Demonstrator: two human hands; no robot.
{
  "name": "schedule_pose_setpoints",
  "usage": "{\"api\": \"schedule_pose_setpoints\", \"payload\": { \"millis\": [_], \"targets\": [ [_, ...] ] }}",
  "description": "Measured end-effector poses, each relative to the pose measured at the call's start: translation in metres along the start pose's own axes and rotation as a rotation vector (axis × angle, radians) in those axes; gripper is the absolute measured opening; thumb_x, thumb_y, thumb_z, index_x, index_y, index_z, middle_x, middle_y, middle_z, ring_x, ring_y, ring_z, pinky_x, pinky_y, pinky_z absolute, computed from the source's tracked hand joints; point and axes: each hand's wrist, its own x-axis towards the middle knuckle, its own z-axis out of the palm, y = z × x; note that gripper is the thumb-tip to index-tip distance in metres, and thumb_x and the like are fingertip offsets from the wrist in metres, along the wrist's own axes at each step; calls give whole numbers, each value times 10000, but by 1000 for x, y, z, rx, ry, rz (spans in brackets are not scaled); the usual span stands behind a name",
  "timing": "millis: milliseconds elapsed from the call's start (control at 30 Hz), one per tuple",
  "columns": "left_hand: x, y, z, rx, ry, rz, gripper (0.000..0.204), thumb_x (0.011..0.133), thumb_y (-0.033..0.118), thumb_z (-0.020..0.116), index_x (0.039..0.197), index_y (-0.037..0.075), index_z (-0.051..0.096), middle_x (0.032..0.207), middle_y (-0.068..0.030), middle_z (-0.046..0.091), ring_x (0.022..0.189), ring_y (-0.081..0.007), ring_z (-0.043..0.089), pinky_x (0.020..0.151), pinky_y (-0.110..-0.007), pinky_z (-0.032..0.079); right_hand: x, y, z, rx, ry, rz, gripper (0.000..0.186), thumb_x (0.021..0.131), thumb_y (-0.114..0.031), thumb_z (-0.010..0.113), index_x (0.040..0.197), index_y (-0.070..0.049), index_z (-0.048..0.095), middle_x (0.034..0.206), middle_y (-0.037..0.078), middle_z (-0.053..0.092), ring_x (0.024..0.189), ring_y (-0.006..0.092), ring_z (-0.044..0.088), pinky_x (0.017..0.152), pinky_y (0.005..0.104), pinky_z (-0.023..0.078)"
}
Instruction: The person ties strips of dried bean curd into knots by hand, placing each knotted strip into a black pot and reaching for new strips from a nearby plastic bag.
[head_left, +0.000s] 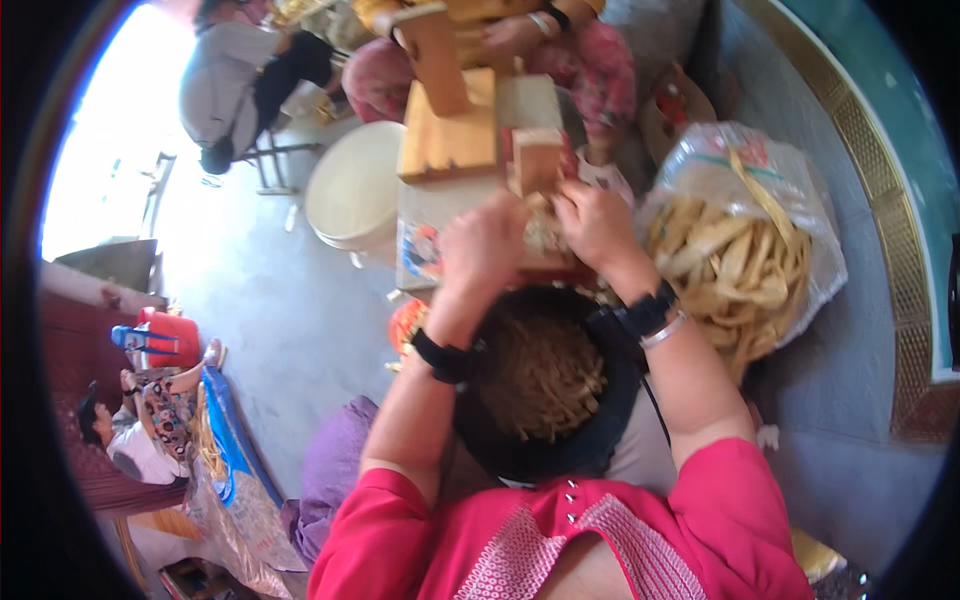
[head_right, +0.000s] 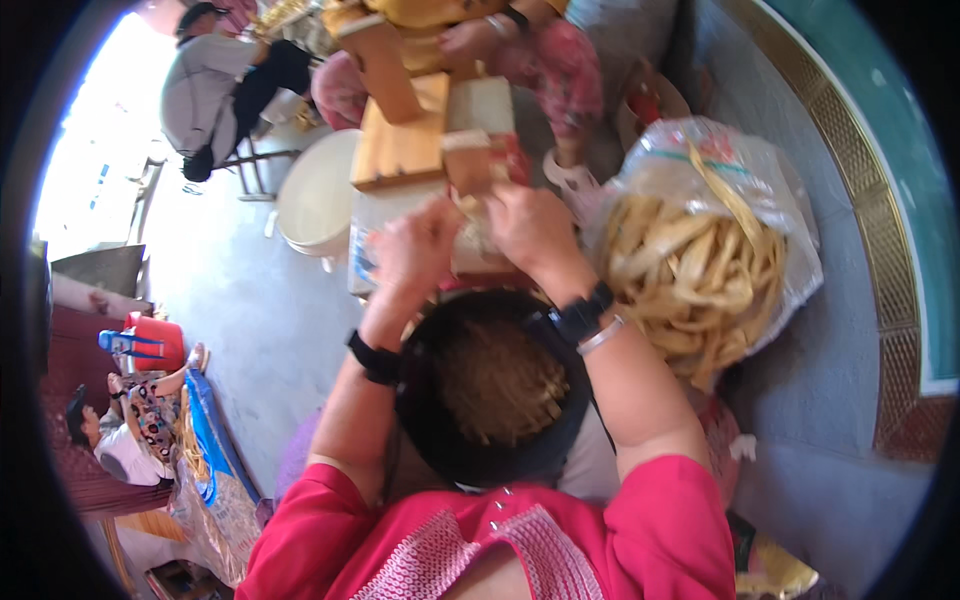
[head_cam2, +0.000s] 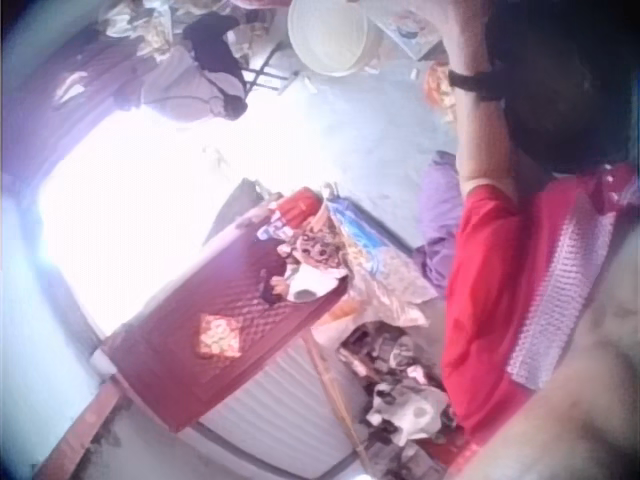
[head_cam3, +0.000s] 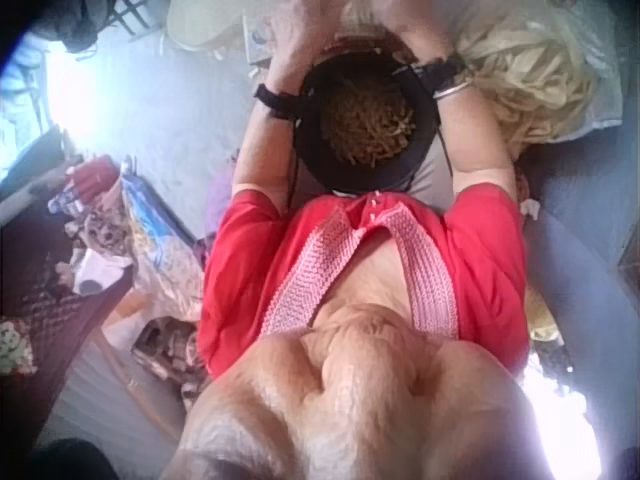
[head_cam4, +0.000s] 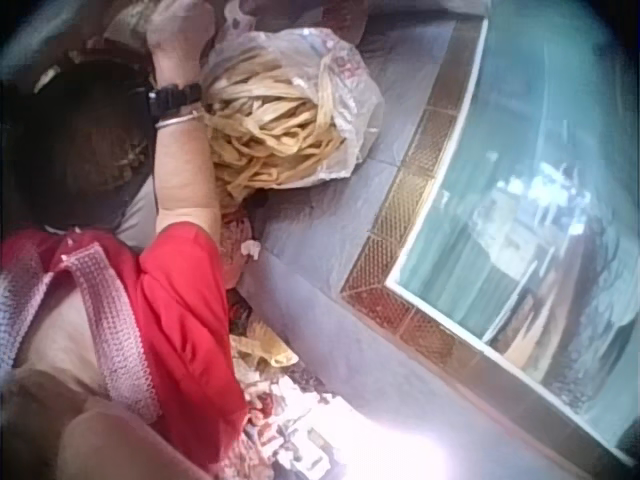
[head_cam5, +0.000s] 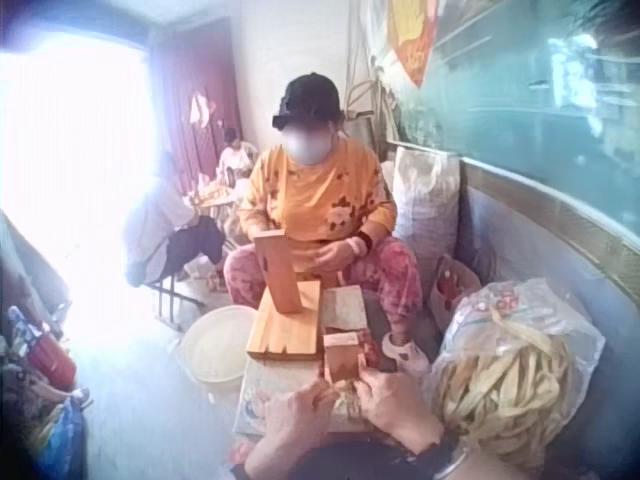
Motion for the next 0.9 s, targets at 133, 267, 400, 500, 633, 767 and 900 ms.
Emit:
{"api": "schedule_pose_setpoints", "payload": {
  "millis": [133, 267, 400, 500, 633, 767, 900],
  "targets": [
    [-5, 22, -4, 338, -52, 117, 120, 754, 161, 503, 719, 59, 555, 612, -163, 598, 547, -312, 612, 465, -425, 459, -1, 19, -24, -207, -83, 193, 185, 779, -180, 510, 719, -42, 617, 693, 218, 602, 674, 399, 594, 582, 477, 459],
    [-40, 30, -23, -219, -223, 93, 419, 878, 422, 452, 884, 27, 591, 729, -190, 623, 680, -370, 614, 603, -440, 478, -18, -15, -45, 876, -453, 438, 264, 872, -220, 500, 647, -85, 524, 518, 21, 507, 421, 124, 485, 364, 268, 356],
    [-62, 17, 20, -932, -145, -208, 415, 946, 349, 406, 1103, -7, 549, 816, -83, 634, 698, -161, 607, 600, -296, 477, -47, -43, -16, 1475, -626, 889, 241, 933, -285, 438, 767, -126, 513, 535, -11, 440, 370, 78, 386, 319, 219, 290],
    [-63, 18, 13, -1213, -197, -277, 402, 956, 342, 385, 1076, -2, 552, 833, -89, 621, 650, -110, 586, 543, -226, 450, -60, -47, -6, 1428, -509, 845, 257, 934, -311, 438, 774, -126, 513, 525, -21, 426, 397, 79, 405, 345, 216, 309],
    [-61, 30, -5, -1541, 35, -493, 355, 958, 351, 369, 905, 38, 528, 739, -85, 596, 582, -94, 559, 460, -188, 404, -65, -56, -13, 1310, -626, 524, 200, 955, -234, 430, 900, -86, 552, 587, -38, 434, 455, 47, 375, 405, 206, 299],
    [-37, 26, -41, -2006, 230, -717, 293, 953, 338, 389, 779, 111, 452, 504, 17, 348, 413, -128, 387, 409, -282, 385, -64, -84, -27, 1009, -573, 358, 165, 944, -146, 425, 937, -36, 548, 612, -40, 455, 493, 43, 384, 452, 203, 330],
    [-35, 3, -63, -1805, 359, -554, 256, 924, 294, 425, 740, 117, 435, 523, 54, 313, 415, -73, 289, 374, -227, 238, -56, -84, -32, 1028, -753, 398, 231, 935, -201, 444, 845, -20, 555, 594, -38, 433, 502, 36, 378, 449, 201, 312]
  ]
}}
